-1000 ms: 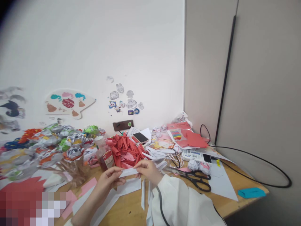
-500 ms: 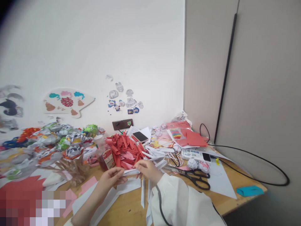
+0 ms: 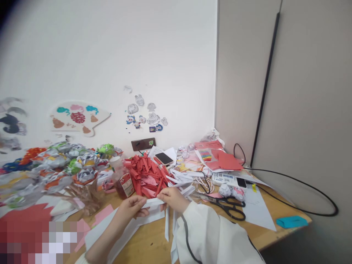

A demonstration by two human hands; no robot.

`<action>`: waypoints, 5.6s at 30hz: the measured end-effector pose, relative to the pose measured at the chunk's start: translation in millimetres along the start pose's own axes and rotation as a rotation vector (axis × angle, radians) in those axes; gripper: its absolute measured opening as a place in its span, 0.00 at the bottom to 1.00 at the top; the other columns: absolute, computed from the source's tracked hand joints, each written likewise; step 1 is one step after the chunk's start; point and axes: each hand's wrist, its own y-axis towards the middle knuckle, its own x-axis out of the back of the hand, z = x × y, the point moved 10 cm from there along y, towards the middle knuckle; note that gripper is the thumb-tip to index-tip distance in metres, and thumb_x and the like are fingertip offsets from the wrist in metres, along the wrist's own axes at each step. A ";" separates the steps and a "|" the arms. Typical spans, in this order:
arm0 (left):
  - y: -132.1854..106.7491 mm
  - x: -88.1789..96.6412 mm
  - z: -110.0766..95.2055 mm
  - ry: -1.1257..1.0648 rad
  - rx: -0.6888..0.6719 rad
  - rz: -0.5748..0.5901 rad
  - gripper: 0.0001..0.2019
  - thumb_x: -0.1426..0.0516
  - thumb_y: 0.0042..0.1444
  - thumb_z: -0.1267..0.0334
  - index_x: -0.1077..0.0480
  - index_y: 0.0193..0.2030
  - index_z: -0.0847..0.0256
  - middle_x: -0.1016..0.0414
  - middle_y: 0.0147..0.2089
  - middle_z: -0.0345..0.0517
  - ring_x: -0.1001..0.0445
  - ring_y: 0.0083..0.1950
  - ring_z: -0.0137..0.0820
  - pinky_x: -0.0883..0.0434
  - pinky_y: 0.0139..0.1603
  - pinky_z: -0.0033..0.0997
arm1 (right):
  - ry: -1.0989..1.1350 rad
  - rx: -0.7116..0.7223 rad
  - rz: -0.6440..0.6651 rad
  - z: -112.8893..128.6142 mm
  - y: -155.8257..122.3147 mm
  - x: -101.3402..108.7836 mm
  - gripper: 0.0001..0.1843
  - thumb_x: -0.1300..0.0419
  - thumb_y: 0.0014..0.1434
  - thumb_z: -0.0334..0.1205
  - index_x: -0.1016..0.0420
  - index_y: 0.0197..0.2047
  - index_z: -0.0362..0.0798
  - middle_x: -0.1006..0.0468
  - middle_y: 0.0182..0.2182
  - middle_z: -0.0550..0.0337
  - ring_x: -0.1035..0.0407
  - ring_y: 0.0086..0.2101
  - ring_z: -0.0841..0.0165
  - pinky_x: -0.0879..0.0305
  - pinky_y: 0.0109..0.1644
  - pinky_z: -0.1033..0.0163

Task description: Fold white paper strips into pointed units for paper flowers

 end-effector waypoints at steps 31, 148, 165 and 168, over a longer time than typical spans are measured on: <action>2.6 -9.0 14.0 -0.082 0.016 -0.025 0.16 0.37 0.32 0.55 0.35 0.24 0.63 0.28 0.19 0.38 0.29 0.19 0.28 0.31 0.22 0.27 | 0.169 -0.080 0.060 -19.6 2.8 -10.9 0.15 0.43 0.49 0.49 0.34 0.28 0.43 0.30 0.16 0.66 0.36 0.17 0.75 0.39 0.24 0.69; -13.2 -10.8 -36.6 0.512 -0.344 -0.001 0.13 0.47 0.46 0.56 0.33 0.19 0.62 0.26 0.20 0.43 0.30 0.23 0.30 0.36 0.27 0.26 | -0.546 0.181 0.043 25.6 -7.8 -5.2 0.09 0.48 0.55 0.37 0.31 0.26 0.45 0.28 0.21 0.65 0.34 0.26 0.74 0.42 0.33 0.71; -13.0 -5.0 -34.1 0.363 -0.214 -0.004 0.11 0.44 0.41 0.55 0.30 0.21 0.62 0.26 0.20 0.42 0.30 0.24 0.29 0.37 0.20 0.22 | -0.142 0.027 0.047 4.5 -4.1 8.1 0.12 0.46 0.53 0.44 0.31 0.28 0.44 0.29 0.18 0.64 0.36 0.17 0.75 0.40 0.22 0.71; -14.5 -5.3 -36.1 0.319 -0.227 0.005 0.12 0.45 0.42 0.54 0.30 0.21 0.62 0.26 0.20 0.42 0.29 0.25 0.30 0.35 0.23 0.24 | -0.101 0.026 0.040 2.1 -3.2 10.8 0.14 0.45 0.51 0.47 0.32 0.29 0.43 0.28 0.19 0.63 0.35 0.18 0.75 0.39 0.23 0.70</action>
